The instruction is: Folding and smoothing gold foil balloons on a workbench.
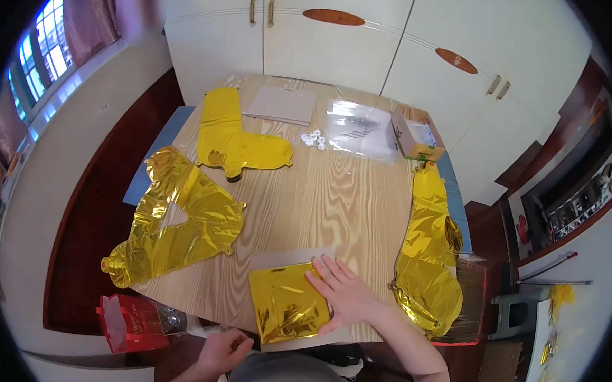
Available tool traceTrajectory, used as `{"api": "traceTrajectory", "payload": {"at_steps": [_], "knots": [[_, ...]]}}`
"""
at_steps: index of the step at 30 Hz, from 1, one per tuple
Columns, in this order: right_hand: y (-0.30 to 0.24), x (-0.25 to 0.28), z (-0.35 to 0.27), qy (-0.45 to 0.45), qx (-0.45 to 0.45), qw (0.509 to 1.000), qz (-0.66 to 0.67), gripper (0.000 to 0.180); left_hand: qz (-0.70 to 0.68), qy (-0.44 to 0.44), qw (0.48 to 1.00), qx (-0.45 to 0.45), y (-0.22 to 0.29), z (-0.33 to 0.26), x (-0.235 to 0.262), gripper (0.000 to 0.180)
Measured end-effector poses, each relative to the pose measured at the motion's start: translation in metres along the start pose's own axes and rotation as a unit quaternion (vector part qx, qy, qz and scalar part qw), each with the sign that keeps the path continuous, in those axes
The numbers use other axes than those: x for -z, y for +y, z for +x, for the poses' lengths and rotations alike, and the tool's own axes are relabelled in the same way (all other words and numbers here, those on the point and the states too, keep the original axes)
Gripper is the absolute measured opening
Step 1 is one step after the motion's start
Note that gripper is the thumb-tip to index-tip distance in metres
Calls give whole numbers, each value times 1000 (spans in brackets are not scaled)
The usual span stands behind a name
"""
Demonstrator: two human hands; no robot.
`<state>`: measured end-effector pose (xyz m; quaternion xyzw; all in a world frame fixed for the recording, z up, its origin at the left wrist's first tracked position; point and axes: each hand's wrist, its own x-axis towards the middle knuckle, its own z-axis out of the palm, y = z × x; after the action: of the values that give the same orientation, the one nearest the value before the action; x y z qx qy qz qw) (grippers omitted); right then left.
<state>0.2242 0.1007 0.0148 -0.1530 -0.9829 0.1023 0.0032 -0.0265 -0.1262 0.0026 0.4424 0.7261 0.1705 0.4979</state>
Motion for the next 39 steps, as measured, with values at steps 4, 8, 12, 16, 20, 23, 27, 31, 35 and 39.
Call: {"api": "traceTrajectory", "payload": {"at_steps": [4, 8, 12, 16, 20, 23, 27, 31, 35, 39], "knots": [[-11, 0, 27, -20, 54, 998, 32, 116, -387, -85, 918, 10, -29, 0, -24, 35], [-15, -9, 48, 4, 111, 992, 55, 109, -579, -80, 811, 30, -31, 3, -33, 32], [18, -3, 73, 49, 121, 984, 124, 92, -565, -105, 818, -16, -66, 25, -47, 44], [126, 18, 112, 181, -49, 980, 69, 76, -502, -95, 859, 23, -74, 27, -48, 43], [213, 18, 117, 186, -254, 945, -92, 81, -467, -56, 880, -63, -96, 45, -73, 29], [229, 0, 109, 191, -299, 930, -94, 85, -443, -67, 892, -62, -106, 47, -72, 33], [184, 9, 103, 109, -304, 934, -150, 82, -449, -68, 891, -28, -103, 40, -71, 34], [108, 36, 96, 46, -304, 948, -79, 70, -488, -66, 870, 15, -93, 41, -73, 35], [77, 13, 76, 92, -250, 963, -30, 51, -547, -57, 832, 77, -88, 44, -75, 36], [87, 22, 57, 166, -210, 963, -25, 38, -560, -111, 821, -18, -89, 41, -67, 45]]}}
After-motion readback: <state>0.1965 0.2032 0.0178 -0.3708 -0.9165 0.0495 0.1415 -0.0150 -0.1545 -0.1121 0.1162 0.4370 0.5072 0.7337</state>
